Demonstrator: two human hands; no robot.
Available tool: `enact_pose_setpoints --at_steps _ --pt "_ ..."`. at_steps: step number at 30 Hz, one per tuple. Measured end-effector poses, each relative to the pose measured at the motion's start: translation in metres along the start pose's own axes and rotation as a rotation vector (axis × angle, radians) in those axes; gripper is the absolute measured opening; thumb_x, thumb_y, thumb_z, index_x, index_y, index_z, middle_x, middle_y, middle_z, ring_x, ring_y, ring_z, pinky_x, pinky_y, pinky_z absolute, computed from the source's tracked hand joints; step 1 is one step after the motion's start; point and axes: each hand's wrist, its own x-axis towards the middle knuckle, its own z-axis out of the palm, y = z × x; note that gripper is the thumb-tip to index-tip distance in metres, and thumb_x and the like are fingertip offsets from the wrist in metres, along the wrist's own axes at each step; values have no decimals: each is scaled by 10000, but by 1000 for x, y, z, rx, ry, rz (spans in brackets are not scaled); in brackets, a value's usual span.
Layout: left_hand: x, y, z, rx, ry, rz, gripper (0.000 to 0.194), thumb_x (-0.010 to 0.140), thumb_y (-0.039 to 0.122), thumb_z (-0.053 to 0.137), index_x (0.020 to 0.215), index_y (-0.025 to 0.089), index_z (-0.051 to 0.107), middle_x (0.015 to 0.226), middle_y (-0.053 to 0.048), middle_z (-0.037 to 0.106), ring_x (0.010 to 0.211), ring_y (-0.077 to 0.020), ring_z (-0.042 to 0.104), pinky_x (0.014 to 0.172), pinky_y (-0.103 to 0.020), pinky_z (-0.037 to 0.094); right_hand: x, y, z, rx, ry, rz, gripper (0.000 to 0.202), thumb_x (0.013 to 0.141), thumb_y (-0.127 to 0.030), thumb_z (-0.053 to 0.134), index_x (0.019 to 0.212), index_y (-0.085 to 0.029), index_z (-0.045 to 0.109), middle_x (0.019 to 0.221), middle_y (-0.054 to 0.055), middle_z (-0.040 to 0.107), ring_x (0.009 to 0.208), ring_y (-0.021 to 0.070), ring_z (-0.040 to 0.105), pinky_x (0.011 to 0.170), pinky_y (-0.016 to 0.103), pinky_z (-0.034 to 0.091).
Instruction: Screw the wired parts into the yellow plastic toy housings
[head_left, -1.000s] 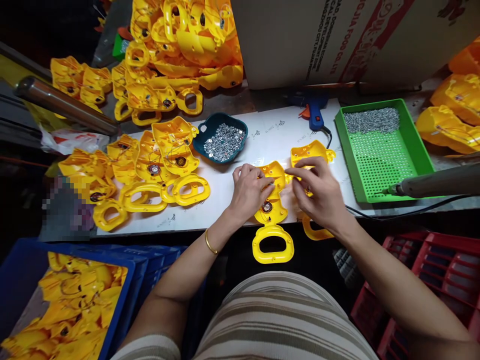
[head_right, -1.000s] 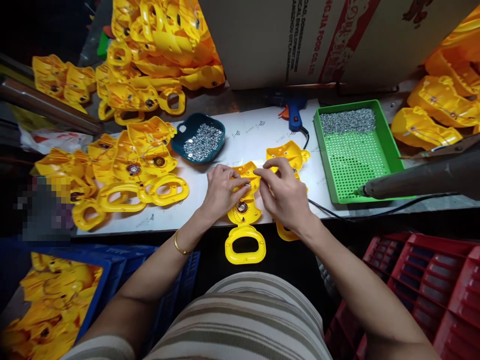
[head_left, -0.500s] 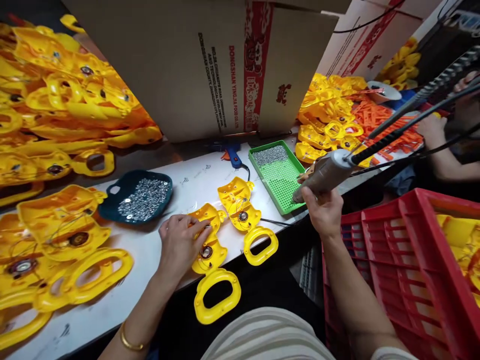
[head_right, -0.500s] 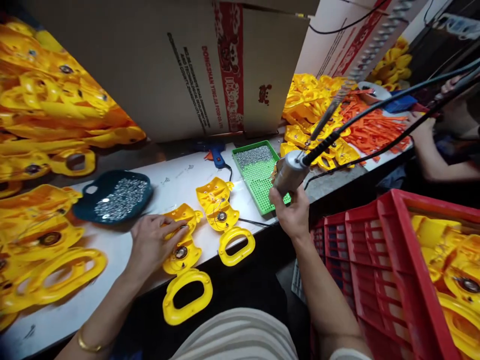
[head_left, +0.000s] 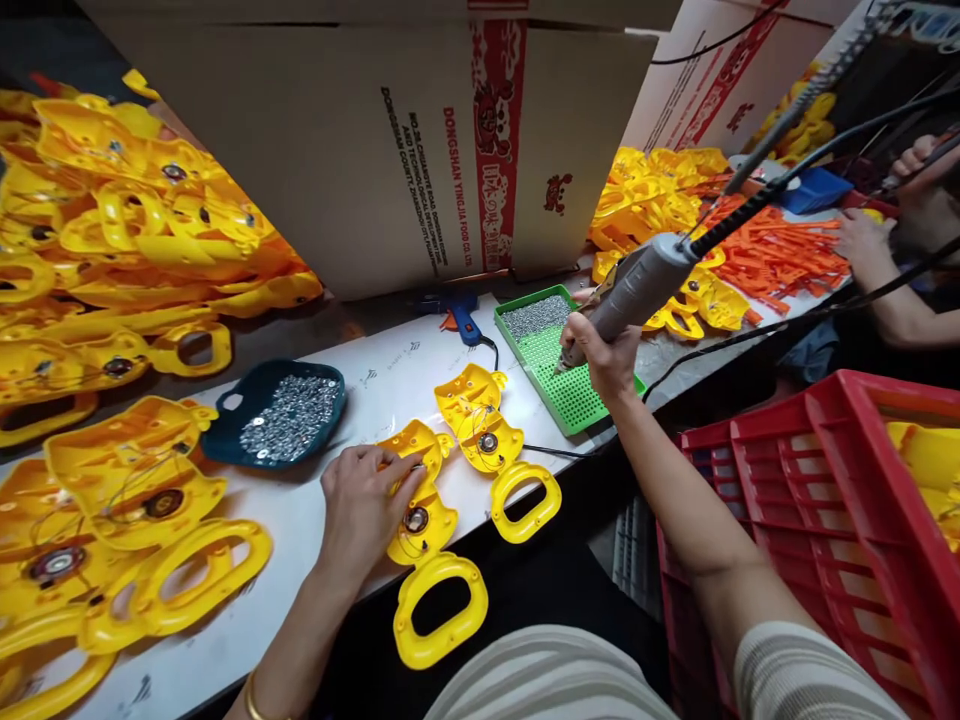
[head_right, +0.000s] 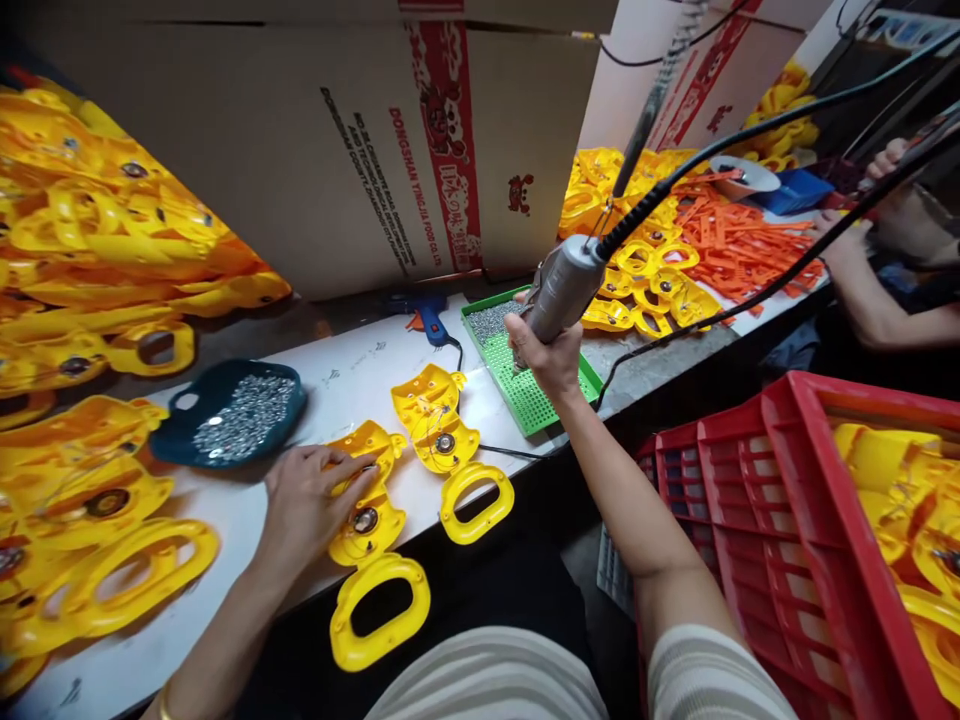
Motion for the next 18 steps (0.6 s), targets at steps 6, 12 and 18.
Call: enact_pose_setpoints --at_steps 6,12,18 --pt "0 -4 3 44 -6 26 306 929 393 518 918 239 782 852 -81 659 888 -263 522 789 -415 357 2 20 21 173 92 -120 293 742 -445 715 854 -187 633 501 -60 524 393 102 503 419 252 432" --pt "0 -7 3 61 -2 58 272 926 375 547 940 232 778 839 -74 648 881 -255 514 780 -399 350 6 34 29 181 61 -102 308 734 -451 735 869 -189 646 572 -44 575 442 100 526 472 268 494" --pt "1 -3 0 79 -16 46 246 919 351 563 929 232 778 841 -76 642 896 -259 512 778 -398 351 8 41 29 203 53 -119 288 747 -432 733 870 -184 655 573 -39 579 446 105 531 482 277 503"
